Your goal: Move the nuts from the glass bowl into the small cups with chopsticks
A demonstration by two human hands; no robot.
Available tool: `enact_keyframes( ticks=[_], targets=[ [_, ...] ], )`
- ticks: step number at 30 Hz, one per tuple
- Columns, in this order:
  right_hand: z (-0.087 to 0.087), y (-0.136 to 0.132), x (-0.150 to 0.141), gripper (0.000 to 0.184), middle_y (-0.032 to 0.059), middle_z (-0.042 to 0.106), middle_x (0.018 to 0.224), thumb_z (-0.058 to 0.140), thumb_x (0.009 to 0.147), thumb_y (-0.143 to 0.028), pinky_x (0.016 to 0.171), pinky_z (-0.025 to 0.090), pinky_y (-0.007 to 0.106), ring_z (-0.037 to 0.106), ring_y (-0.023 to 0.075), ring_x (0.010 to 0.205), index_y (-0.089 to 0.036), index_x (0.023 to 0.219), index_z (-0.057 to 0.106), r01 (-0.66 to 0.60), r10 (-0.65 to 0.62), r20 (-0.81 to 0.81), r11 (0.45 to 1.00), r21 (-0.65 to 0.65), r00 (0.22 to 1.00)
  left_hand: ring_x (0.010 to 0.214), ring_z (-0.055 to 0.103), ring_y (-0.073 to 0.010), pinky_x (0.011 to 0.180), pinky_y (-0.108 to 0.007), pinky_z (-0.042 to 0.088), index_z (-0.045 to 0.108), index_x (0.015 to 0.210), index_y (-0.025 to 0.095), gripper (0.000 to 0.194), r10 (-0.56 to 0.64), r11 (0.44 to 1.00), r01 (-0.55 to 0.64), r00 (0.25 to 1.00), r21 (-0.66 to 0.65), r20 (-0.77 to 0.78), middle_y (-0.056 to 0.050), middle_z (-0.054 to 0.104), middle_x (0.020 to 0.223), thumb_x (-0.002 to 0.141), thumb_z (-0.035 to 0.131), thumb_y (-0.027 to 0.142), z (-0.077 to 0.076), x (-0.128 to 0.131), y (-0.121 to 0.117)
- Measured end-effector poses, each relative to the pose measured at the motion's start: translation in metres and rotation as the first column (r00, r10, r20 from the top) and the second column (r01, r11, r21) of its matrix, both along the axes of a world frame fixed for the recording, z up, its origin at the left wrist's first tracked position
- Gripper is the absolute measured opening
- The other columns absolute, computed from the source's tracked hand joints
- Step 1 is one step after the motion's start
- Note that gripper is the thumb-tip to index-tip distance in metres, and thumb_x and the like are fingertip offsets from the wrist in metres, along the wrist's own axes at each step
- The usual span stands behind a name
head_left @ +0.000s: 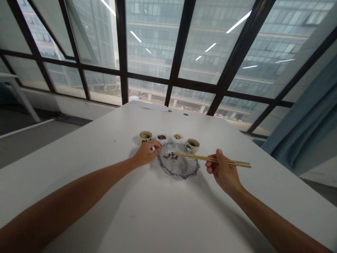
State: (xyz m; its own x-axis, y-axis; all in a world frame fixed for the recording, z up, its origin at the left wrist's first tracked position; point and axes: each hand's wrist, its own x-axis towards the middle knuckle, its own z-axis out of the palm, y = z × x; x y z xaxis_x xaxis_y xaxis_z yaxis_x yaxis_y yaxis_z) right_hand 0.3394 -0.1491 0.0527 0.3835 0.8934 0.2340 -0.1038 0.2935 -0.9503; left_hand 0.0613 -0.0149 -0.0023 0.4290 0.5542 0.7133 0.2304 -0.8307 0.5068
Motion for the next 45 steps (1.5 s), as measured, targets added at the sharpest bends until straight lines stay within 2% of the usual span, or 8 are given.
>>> enact_keyframes(
  ticks=[12, 23, 28, 31, 33, 36, 40, 45],
  targets=[
    [-0.018, -0.017, 0.003, 0.063, 0.0013, 0.062, 0.048, 0.095, 0.041, -0.069, 0.034, 0.041, 0.018, 0.052, 0.0092, 0.038, -0.016, 0.061, 0.068, 0.061, -0.097, -0.268, 0.989, -0.137, 0.959, 0.084, 0.07, -0.0165, 0.065, -0.026, 0.05, 0.067, 0.085, 0.019, 0.012, 0.012, 1.0, -0.012, 1.0, 0.008, -0.003, -0.008, 0.077, 0.099, 0.091, 0.057, 0.023, 0.003, -0.006, -0.001],
    [-0.021, -0.023, 0.002, 0.06, 0.0013, 0.062, 0.049, 0.09, 0.052, -0.072, 0.033, 0.041, 0.022, 0.051, 0.0117, 0.038, -0.019, 0.066, 0.067, 0.002, -0.038, -0.232, 0.989, -0.15, 0.972, 0.083, 0.07, -0.0163, 0.065, -0.026, 0.051, 0.067, 0.084, 0.019, 0.013, 0.024, 0.999, -0.025, 0.999, -0.024, -0.026, -0.008, 0.077, 0.099, 0.091, 0.058, 0.027, 0.009, -0.009, -0.005],
    [-0.023, -0.021, 0.002, 0.058, 0.0027, 0.063, 0.05, 0.082, 0.063, -0.075, 0.032, 0.042, 0.025, 0.052, 0.014, 0.037, -0.02, 0.069, 0.066, 0.005, -0.018, -0.124, 0.995, -0.104, 0.992, 0.082, 0.069, -0.0161, 0.065, -0.026, 0.052, 0.067, 0.084, 0.019, 0.014, 0.024, 0.999, -0.025, 0.999, -0.022, -0.031, -0.008, 0.077, 0.099, 0.091, 0.058, 0.027, 0.01, -0.009, -0.005],
    [-0.016, -0.021, 0.01, 0.058, 0.004, 0.065, 0.052, 0.072, 0.075, -0.078, 0.036, 0.045, 0.027, 0.055, 0.0156, 0.039, -0.02, 0.07, 0.066, 0.105, -0.108, 0.08, 0.994, 0.04, 0.991, 0.08, 0.069, -0.0158, 0.064, -0.025, 0.051, 0.067, 0.084, 0.019, 0.014, 0.022, 1.0, -0.023, 0.999, -0.021, -0.03, -0.008, 0.077, 0.099, 0.091, 0.058, 0.026, 0.01, -0.009, -0.005],
    [-0.011, -0.019, 0.023, 0.057, 0.0054, 0.069, 0.057, 0.066, 0.083, -0.076, 0.041, 0.049, 0.029, 0.061, 0.0173, 0.043, -0.02, 0.073, 0.067, 0.201, -0.264, 0.314, 0.955, 0.219, 0.912, 0.079, 0.069, -0.0156, 0.064, -0.025, 0.051, 0.067, 0.084, 0.019, 0.013, 0.017, 1.0, -0.017, 1.0, -0.017, -0.024, -0.008, 0.077, 0.099, 0.091, 0.058, 0.026, 0.009, -0.009, -0.005],
    [-0.013, -0.014, 0.047, 0.053, 0.0061, 0.073, 0.063, 0.059, 0.091, -0.071, 0.049, 0.053, 0.031, 0.068, 0.0194, 0.051, -0.02, 0.08, 0.071, 0.254, -0.445, 0.553, 0.886, 0.389, 0.705, 0.083, 0.07, -0.0162, 0.064, -0.025, 0.052, 0.067, 0.083, 0.019, 0.013, 0.009, 1.0, -0.009, 1.0, -0.005, -0.014, -0.008, 0.077, 0.098, 0.091, 0.058, 0.026, 0.009, -0.009, -0.005],
    [-0.027, -0.004, 0.065, 0.047, 0.0058, 0.075, 0.068, 0.058, 0.094, -0.065, 0.055, 0.056, 0.032, 0.073, 0.0221, 0.059, -0.021, 0.085, 0.073, 0.209, -0.413, 0.687, 0.908, 0.365, 0.597, 0.085, 0.07, -0.0162, 0.064, -0.024, 0.052, 0.067, 0.082, 0.019, 0.014, 0.012, 1.0, -0.012, 1.0, 0.015, -0.004, -0.009, 0.077, 0.098, 0.091, 0.058, 0.025, 0.008, -0.009, -0.004],
    [-0.034, 0.004, 0.063, 0.044, 0.0063, 0.076, 0.072, 0.062, 0.092, -0.064, 0.059, 0.057, 0.033, 0.074, 0.0232, 0.064, -0.021, 0.088, 0.074, 0.205, -0.332, 0.704, 0.943, 0.261, 0.628, 0.082, 0.069, -0.0155, 0.063, -0.025, 0.052, 0.067, 0.083, 0.019, 0.014, 0.017, 1.0, -0.017, 1.0, 0.011, -0.011, -0.009, 0.077, 0.099, 0.091, 0.058, 0.026, 0.008, -0.009, -0.004]
  ],
)
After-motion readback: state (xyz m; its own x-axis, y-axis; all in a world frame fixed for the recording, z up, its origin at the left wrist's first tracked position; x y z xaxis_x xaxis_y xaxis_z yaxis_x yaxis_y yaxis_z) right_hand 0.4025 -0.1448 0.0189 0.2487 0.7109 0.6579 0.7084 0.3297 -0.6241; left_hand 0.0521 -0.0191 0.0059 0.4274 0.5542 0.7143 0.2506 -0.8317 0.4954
